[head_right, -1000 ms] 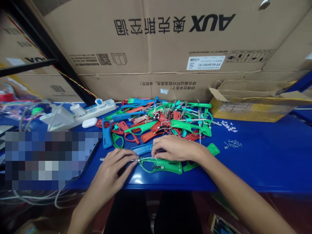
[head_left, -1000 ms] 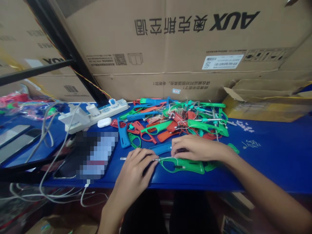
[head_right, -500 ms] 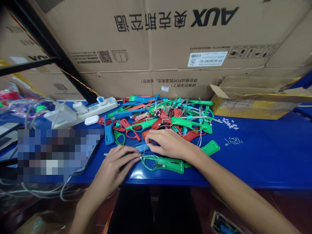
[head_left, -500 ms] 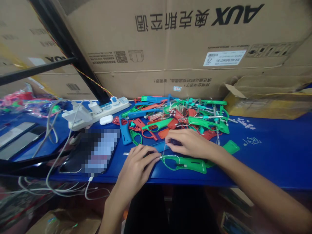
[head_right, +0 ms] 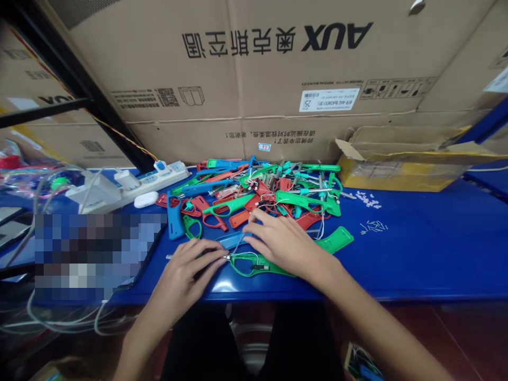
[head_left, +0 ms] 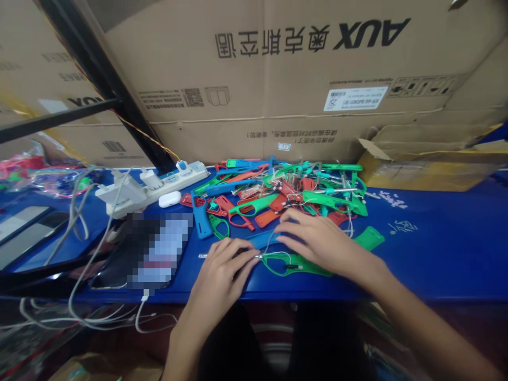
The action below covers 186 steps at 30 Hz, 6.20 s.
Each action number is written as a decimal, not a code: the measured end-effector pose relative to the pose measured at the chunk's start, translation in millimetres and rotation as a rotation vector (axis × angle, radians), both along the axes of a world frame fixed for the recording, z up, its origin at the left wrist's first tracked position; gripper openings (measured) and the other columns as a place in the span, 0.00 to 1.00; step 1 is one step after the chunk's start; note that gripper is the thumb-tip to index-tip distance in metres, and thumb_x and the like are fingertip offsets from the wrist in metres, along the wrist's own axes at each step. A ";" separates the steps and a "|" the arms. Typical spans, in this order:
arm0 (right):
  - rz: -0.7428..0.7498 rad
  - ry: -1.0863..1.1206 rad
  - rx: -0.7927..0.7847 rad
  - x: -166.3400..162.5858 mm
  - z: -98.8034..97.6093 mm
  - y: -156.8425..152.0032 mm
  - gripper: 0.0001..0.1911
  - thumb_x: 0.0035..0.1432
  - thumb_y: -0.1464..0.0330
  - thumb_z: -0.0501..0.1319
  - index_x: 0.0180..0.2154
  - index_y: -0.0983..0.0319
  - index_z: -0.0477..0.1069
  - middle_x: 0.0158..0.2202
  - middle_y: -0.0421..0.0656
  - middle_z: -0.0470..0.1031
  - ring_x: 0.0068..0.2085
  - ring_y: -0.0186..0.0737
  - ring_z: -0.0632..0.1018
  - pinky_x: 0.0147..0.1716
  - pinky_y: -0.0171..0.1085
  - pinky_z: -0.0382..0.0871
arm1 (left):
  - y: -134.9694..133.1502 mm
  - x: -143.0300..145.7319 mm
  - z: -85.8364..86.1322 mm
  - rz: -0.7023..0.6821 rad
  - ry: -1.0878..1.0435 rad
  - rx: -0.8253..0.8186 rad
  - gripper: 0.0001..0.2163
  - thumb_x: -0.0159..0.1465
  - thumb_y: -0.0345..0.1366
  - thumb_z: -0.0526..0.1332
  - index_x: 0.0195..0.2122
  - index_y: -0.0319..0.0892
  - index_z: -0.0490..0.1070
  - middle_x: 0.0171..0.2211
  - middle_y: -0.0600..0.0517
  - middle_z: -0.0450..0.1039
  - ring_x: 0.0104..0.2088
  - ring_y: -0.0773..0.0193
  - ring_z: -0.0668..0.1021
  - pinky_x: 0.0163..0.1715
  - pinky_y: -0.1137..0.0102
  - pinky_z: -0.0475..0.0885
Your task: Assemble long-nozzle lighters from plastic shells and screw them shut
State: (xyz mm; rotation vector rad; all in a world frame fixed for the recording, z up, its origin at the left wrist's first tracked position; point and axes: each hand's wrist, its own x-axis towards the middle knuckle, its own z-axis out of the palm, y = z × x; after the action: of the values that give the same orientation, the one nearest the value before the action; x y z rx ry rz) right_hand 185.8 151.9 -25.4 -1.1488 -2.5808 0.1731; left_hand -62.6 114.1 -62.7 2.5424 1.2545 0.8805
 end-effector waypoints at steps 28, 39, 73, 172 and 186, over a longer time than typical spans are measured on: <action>-0.138 0.159 0.184 13.1 -41.1 -45.7 0.16 0.72 0.56 0.55 0.47 0.55 0.78 0.43 0.41 0.78 0.39 0.38 0.80 0.36 0.37 0.71 | 15.6 30.5 0.4 -0.081 0.020 -0.047 0.06 0.74 0.33 0.56 0.46 0.45 0.72 0.54 0.49 0.73 0.54 0.56 0.73 0.53 0.58 0.69; -0.125 0.113 0.216 12.9 -39.9 -46.5 0.18 0.74 0.57 0.52 0.47 0.54 0.79 0.44 0.41 0.78 0.38 0.38 0.80 0.35 0.38 0.69 | 17.0 29.1 2.0 -0.059 -0.016 -0.096 0.04 0.72 0.32 0.58 0.44 0.46 0.72 0.52 0.51 0.74 0.52 0.58 0.74 0.51 0.60 0.68; -0.126 0.121 0.207 12.9 -40.7 -47.0 0.20 0.73 0.55 0.52 0.45 0.55 0.80 0.45 0.43 0.79 0.37 0.37 0.81 0.34 0.36 0.69 | 17.5 5.8 14.3 -0.041 0.002 -0.099 0.06 0.72 0.36 0.60 0.48 0.46 0.72 0.50 0.50 0.75 0.51 0.57 0.76 0.52 0.59 0.69; -0.017 0.186 0.127 15.0 -39.8 -51.8 0.13 0.71 0.60 0.58 0.42 0.57 0.79 0.44 0.42 0.80 0.37 0.36 0.80 0.36 0.36 0.70 | 12.5 36.1 27.7 0.163 0.116 -0.423 0.06 0.66 0.35 0.66 0.30 0.45 0.75 0.35 0.54 0.77 0.41 0.57 0.77 0.38 0.65 0.67; -0.013 0.182 0.201 13.4 -38.6 -53.5 0.15 0.71 0.60 0.58 0.39 0.59 0.79 0.43 0.42 0.81 0.39 0.37 0.81 0.38 0.36 0.73 | 31.6 41.4 51.4 -0.123 0.417 -0.190 0.06 0.64 0.26 0.63 0.33 0.44 0.76 0.36 0.54 0.78 0.32 0.60 0.82 0.24 0.69 0.62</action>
State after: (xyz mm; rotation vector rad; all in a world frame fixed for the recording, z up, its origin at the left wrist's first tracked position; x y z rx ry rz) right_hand 199.2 98.4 -64.0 -1.0270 -2.3698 0.0133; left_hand -21.1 145.6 -11.2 2.6916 1.1940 0.1956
